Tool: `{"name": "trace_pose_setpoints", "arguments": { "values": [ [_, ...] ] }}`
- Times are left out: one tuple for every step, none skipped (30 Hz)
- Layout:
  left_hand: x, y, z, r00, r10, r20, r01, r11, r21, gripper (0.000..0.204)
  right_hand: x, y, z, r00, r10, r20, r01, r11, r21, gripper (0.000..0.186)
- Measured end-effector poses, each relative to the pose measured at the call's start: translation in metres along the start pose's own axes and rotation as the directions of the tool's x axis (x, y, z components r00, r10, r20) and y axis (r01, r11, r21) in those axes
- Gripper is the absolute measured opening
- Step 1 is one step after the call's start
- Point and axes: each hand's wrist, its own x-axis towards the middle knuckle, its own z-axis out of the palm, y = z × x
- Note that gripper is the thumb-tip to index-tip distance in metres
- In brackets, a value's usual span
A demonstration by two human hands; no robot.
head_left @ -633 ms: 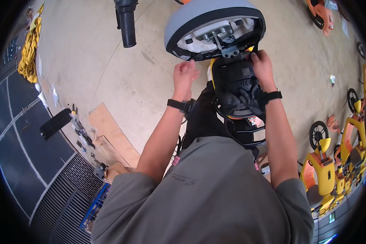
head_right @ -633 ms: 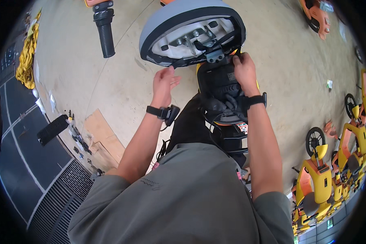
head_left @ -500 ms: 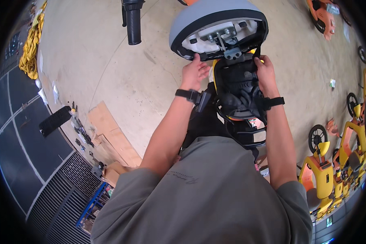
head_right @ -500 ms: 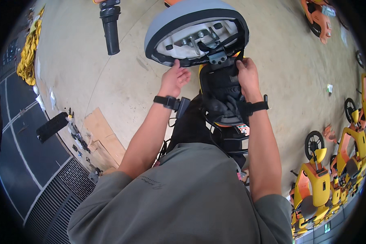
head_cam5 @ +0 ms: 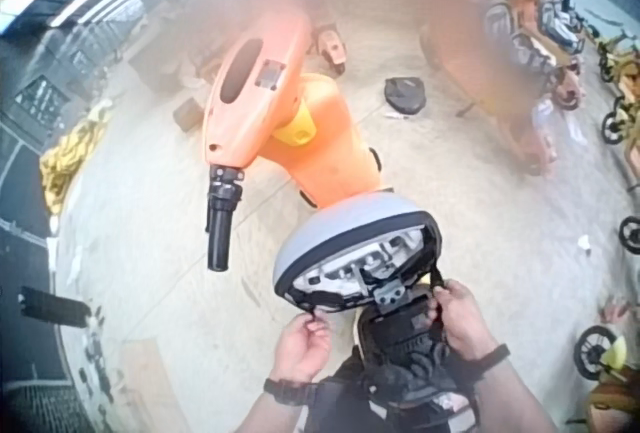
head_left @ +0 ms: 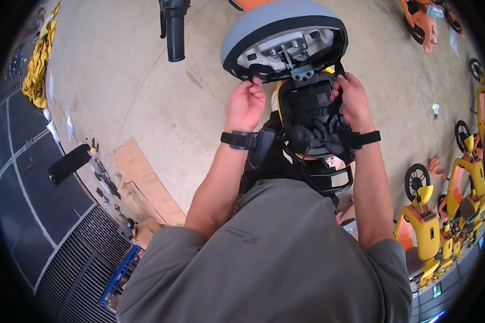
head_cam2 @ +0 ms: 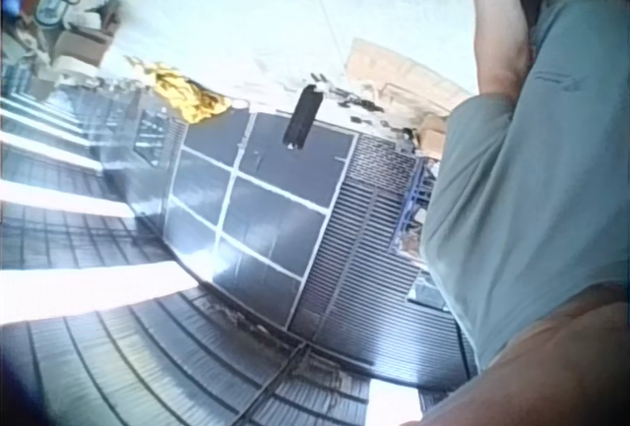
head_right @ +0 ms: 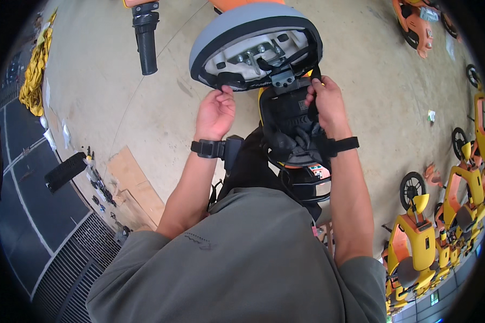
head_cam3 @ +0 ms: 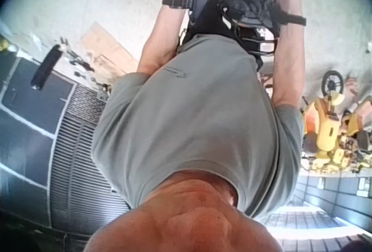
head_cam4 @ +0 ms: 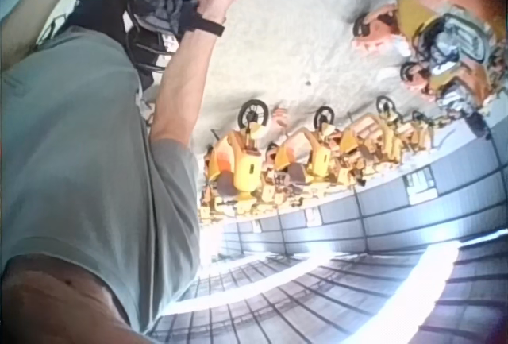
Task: The person fits a silver heat-reflective cover onto a motorcycle seat by stretching it over the edges and then secures the seat assembly to the motorcycle frame by tightening bolts underneath the seat using their hands.
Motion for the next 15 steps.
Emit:
{"name": "trace_pose_setpoints", "arguments": {
  "values": [
    [0.001,-0.007,0.003,0.999,-0.023,-0.040,0.021,0.999,-0.040,0.007,-0.001,-0.003,0.005,1.000,-0.008,0.008,0.008,0.995,-0.095,0.020],
    [0.000,-0.011,0.003,0.996,-0.044,-0.081,0.038,0.996,-0.081,0.008,-0.002,-0.005,0.010,1.000,-0.012,0.019,0.015,0.982,-0.190,0.020],
    [0.006,-0.013,-0.003,0.991,-0.060,-0.117,0.047,0.993,-0.105,0.007,-0.004,-0.009,0.016,0.999,-0.039,0.011,0.041,0.973,-0.227,0.020],
    [0.007,-0.014,-0.006,0.992,-0.060,-0.115,0.047,0.993,-0.108,0.007,-0.008,-0.013,0.023,0.999,-0.041,0.012,0.042,0.972,-0.230,0.020],
    [0.005,-0.017,-0.007,0.995,-0.031,-0.091,0.021,0.993,-0.114,0.006,-0.014,-0.015,0.029,0.999,-0.038,-0.001,0.037,0.961,-0.273,0.020],
    [0.004,-0.019,-0.008,0.998,-0.003,-0.066,-0.005,0.993,-0.121,0.005,-0.019,-0.015,0.032,0.999,-0.036,-0.014,0.030,0.949,-0.315,0.019],
    [0.005,-0.020,-0.008,0.998,-0.005,-0.067,-0.003,0.992,-0.124,0.005,-0.021,-0.015,0.033,0.998,-0.060,-0.009,0.052,0.928,-0.370,0.020],
    [0.008,-0.021,-0.004,0.998,-0.006,-0.064,-0.001,0.994,-0.112,0.004,-0.023,-0.015,0.036,0.998,-0.061,-0.010,0.053,0.927,-0.372,0.020],
    [0.010,-0.022,-0.001,0.998,-0.008,-0.060,0.002,0.995,-0.099,0.003,-0.026,-0.014,0.040,0.997,-0.077,-0.010,0.064,0.888,-0.456,0.020],
    [0.011,-0.024,0.002,0.998,-0.010,-0.058,0.004,0.995,-0.101,0.003,-0.028,-0.013,0.044,0.996,-0.093,-0.009,0.074,0.841,-0.536,0.020],
    [0.012,-0.028,0.005,0.998,-0.024,-0.051,0.018,0.994,-0.103,0.004,-0.032,-0.013,0.048,0.992,-0.124,0.000,0.102,0.818,-0.565,0.021],
    [0.013,-0.032,0.007,0.998,-0.038,-0.043,0.033,0.994,-0.106,0.005,-0.037,-0.013,0.054,0.992,-0.125,-0.003,0.102,0.817,-0.568,0.021],
    [0.017,-0.033,0.005,0.997,-0.072,-0.024,0.069,0.989,-0.132,0.005,-0.043,-0.014,0.061,0.987,-0.158,0.018,0.135,0.774,-0.618,0.021],
    [0.018,-0.036,0.010,0.997,-0.075,-0.023,0.071,0.988,-0.135,0.005,-0.046,-0.015,0.064,0.981,-0.187,0.042,0.167,0.727,-0.666,0.021],
    [0.018,-0.038,0.016,0.996,-0.064,-0.058,0.064,0.998,-0.007,0.002,-0.047,-0.013,0.067,0.931,-0.349,0.107,0.305,0.582,-0.754,0.020]
  ]
}}
